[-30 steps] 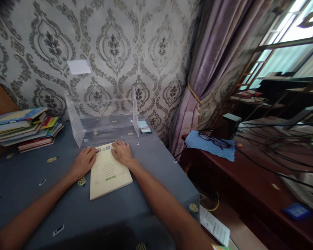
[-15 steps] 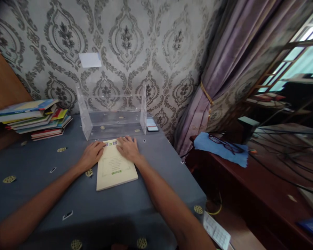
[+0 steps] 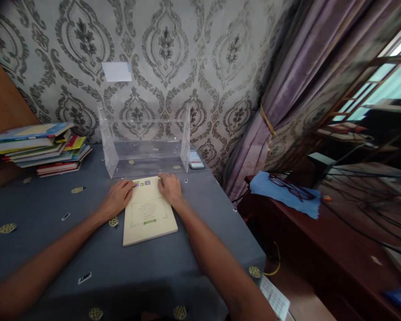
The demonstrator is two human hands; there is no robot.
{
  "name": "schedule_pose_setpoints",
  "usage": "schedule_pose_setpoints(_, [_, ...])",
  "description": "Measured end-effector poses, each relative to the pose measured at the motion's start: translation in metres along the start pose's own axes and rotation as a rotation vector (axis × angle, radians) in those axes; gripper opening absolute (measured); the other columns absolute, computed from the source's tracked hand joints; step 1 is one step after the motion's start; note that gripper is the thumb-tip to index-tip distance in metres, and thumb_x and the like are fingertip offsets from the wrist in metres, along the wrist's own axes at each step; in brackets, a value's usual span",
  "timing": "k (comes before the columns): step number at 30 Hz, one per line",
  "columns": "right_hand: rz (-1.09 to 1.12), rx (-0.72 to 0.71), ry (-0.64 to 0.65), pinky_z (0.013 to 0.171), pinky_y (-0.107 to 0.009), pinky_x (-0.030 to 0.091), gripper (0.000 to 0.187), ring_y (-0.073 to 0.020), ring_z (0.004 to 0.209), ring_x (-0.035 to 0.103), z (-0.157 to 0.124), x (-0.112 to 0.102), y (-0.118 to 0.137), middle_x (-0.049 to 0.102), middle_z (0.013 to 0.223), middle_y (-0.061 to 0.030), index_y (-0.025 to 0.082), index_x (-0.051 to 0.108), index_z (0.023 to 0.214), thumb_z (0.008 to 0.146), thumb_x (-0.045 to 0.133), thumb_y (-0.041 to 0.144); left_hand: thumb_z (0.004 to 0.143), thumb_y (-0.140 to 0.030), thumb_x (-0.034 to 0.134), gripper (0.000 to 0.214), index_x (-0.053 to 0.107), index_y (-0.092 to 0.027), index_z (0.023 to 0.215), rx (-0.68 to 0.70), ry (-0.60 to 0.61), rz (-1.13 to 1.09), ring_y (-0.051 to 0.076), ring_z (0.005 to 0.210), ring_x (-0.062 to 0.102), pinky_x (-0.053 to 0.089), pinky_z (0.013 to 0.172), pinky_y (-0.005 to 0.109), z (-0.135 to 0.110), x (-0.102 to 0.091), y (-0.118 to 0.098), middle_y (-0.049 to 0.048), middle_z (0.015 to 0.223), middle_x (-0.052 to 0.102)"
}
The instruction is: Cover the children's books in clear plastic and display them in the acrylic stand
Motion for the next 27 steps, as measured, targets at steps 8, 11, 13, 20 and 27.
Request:
schedule_pose_setpoints(8, [0.008, 0.085, -0.059, 0.070, -0.027, 0.040, 0.028, -0.0207, 0.085, 0.068, -0.0012, -0.0054, -0.0066, 0.077, 0.096, -0.0070, 0.020, 0.072, 0.111, 0.097, 0.049, 0.024, 0.098, -0.020, 0.039, 0.027, 0.061, -0.019, 0.114, -0.006, 0.000, 0.011, 0.028, 0.107, 0.057, 0.047, 0.093, 0.044, 0.0002, 0.0005, -0.0026, 0.0109, 0.115, 0.063])
schedule_pose_setpoints(11, [0.016, 0.089, -0.074, 0.068, -0.027, 0.038, 0.028, -0.0195, 0.082, 0.067, -0.0020, -0.0074, -0.0061, 0.077, 0.093, -0.0060, 0.021, 0.073, 0.109, 0.097, 0.049, 0.026, 0.097, -0.020, 0.039, 0.028, 0.061, -0.020, 0.114, -0.009, -0.003, 0.017, 0.028, 0.107, 0.058, 0.047, 0.092, 0.044, 0.0000, 0.0000, -0.0033, 0.0110, 0.115, 0.063])
schedule_pose_setpoints(13, [0.020, 0.092, -0.083, 0.066, -0.026, 0.036, 0.028, -0.0190, 0.079, 0.067, -0.0022, -0.0079, -0.0059, 0.077, 0.090, -0.0058, 0.021, 0.074, 0.107, 0.097, 0.049, 0.027, 0.097, -0.019, 0.039, 0.028, 0.061, -0.020, 0.114, -0.009, -0.001, 0.022, 0.028, 0.106, 0.058, 0.047, 0.091, 0.044, -0.0004, -0.0003, -0.0037, 0.0109, 0.115, 0.063])
schedule_pose_setpoints(20, [0.029, 0.071, -0.110, 0.065, -0.026, 0.035, 0.028, -0.0174, 0.075, 0.064, -0.0023, -0.0055, -0.0066, 0.076, 0.085, -0.0049, 0.020, 0.075, 0.097, 0.097, 0.049, 0.030, 0.098, -0.020, 0.039, 0.029, 0.061, -0.019, 0.115, -0.023, 0.000, 0.025, 0.027, 0.107, 0.058, 0.047, 0.092, 0.042, -0.0006, -0.0004, -0.0039, 0.0107, 0.116, 0.063])
schedule_pose_setpoints(27, [0.035, 0.076, -0.129, 0.067, -0.027, 0.038, 0.031, -0.0196, 0.078, 0.066, -0.0029, -0.0035, -0.0080, 0.076, 0.086, -0.0063, 0.019, 0.075, 0.098, 0.097, 0.047, 0.031, 0.097, -0.020, 0.039, 0.028, 0.062, -0.020, 0.114, -0.030, 0.011, 0.015, 0.028, 0.108, 0.057, 0.046, 0.093, 0.043, -0.0007, 0.0001, -0.0029, 0.0107, 0.115, 0.062])
Point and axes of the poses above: each hand's wrist, its own z-axis towards the middle knuckle, its own x-axis out of the palm, y = z × x, the point moved 5 cm from there along z, towards the middle knuckle
